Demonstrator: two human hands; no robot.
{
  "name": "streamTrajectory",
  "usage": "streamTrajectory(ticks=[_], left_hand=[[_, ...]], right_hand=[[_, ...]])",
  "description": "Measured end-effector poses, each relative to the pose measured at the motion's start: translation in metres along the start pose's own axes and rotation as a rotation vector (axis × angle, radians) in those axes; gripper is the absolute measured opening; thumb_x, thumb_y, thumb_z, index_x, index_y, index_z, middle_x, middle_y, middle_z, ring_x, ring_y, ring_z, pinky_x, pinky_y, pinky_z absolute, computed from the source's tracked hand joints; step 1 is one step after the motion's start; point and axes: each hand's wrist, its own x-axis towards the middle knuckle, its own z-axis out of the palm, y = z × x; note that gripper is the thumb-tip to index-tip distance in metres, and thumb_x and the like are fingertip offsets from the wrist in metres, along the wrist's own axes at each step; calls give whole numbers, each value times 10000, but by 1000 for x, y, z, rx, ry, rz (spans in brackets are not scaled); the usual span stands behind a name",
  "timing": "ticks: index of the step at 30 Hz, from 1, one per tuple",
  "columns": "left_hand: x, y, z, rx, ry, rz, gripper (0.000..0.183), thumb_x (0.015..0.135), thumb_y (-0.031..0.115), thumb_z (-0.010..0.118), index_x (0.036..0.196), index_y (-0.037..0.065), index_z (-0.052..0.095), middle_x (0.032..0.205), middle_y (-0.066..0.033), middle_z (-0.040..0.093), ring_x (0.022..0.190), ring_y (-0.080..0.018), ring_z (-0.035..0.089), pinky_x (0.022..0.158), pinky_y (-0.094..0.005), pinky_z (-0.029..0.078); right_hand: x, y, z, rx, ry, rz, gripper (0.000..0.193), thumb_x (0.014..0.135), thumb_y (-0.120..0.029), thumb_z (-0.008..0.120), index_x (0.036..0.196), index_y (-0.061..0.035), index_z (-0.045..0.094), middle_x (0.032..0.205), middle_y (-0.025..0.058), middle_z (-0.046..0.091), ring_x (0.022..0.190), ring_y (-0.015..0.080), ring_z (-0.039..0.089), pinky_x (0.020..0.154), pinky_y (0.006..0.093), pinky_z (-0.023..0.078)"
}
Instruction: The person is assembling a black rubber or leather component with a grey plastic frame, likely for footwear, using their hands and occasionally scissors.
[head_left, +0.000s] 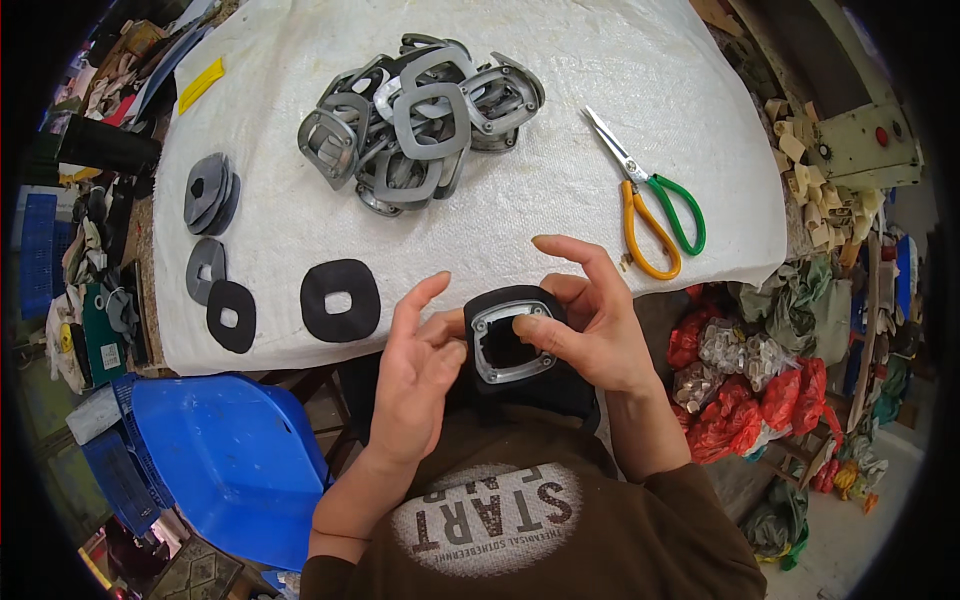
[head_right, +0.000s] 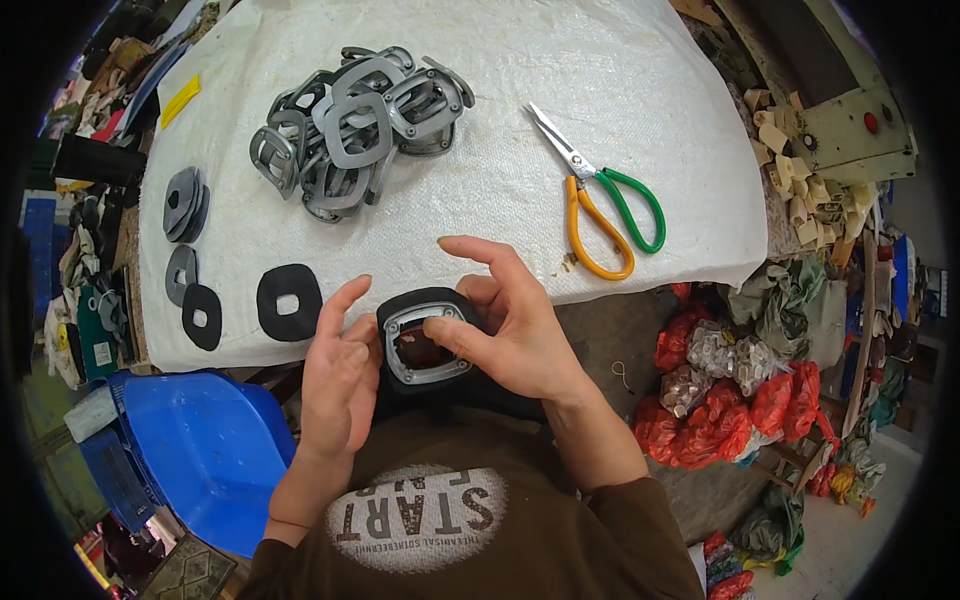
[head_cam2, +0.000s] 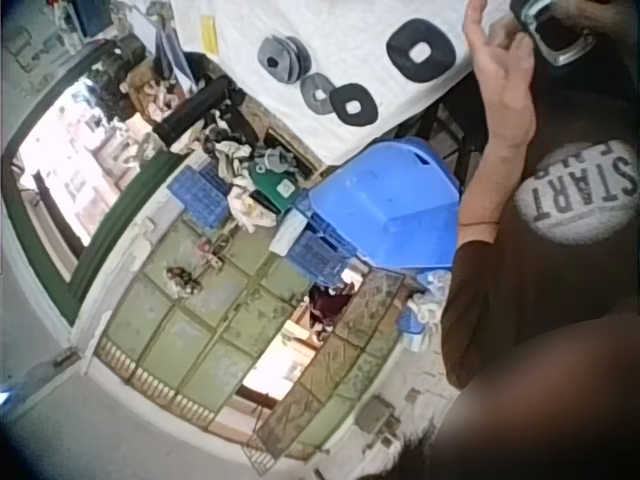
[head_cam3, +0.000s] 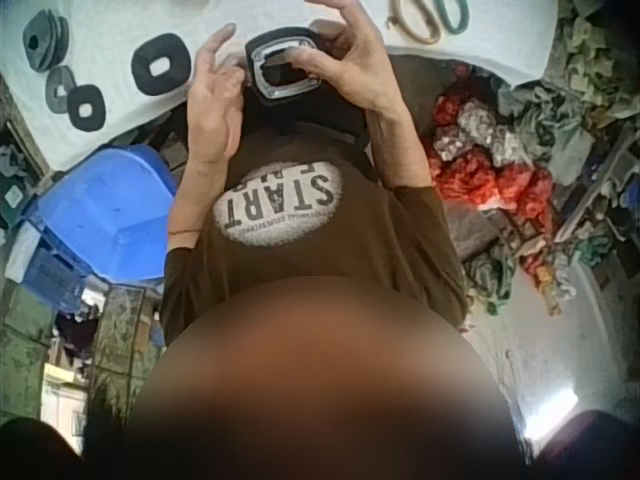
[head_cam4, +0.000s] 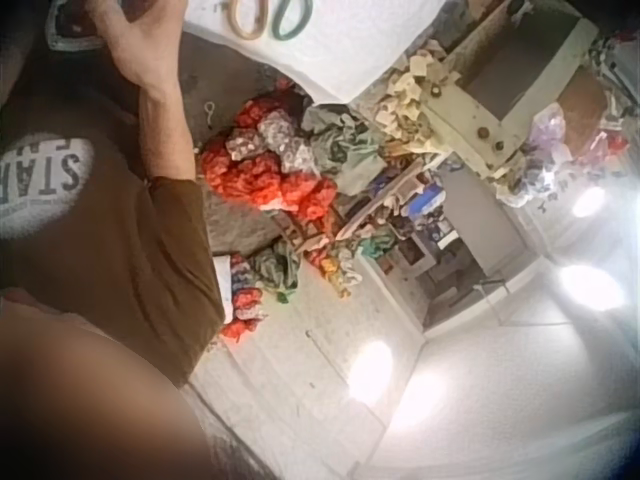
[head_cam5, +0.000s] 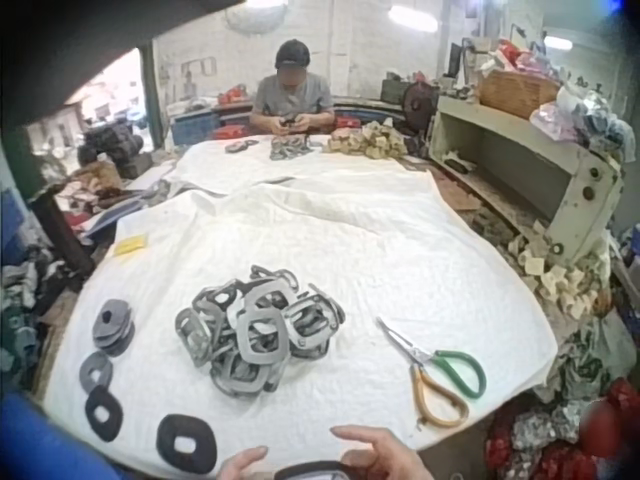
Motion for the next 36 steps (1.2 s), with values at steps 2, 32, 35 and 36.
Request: streamTrajectory(ticks=[2,32,35,36], left_hand=[[-4,-2,-3,221,-13,63,591,835,129,554,1304,-2,219,1054,-129,517,974,-173,516,892,-303,384],[8,-16,-1,1190,136,574,70,747,-33,609,808,-13,578,640,-75,532,476,-121,524,427,-238,397],[7,-18,-3,1209,136,587,45,748,-38,603,771,-10,576,600,-86,524,454,-143,522,420,-256,393],[7,-19,-3,1210,141,594,45,748,-42,601,761,-9,574,583,-94,521,453,-150,524,419,-264,391]], right_hand=[[-2,2,0,-19,8,0,584,763,41,622,1264,-43,336,750,39,559,696,66,543,596,199,433],[-8,10,-5,-304,132,-192,493,739,29,652,1176,-7,426,726,17,543,635,47,490,541,178,374],[-8,12,-7,-332,105,-204,462,761,13,626,1177,-18,427,744,47,593,660,63,542,572,204,439],[-8,14,-7,-331,105,-204,462,761,13,626,1177,-18,427,744,47,593,660,63,542,572,204,439]])
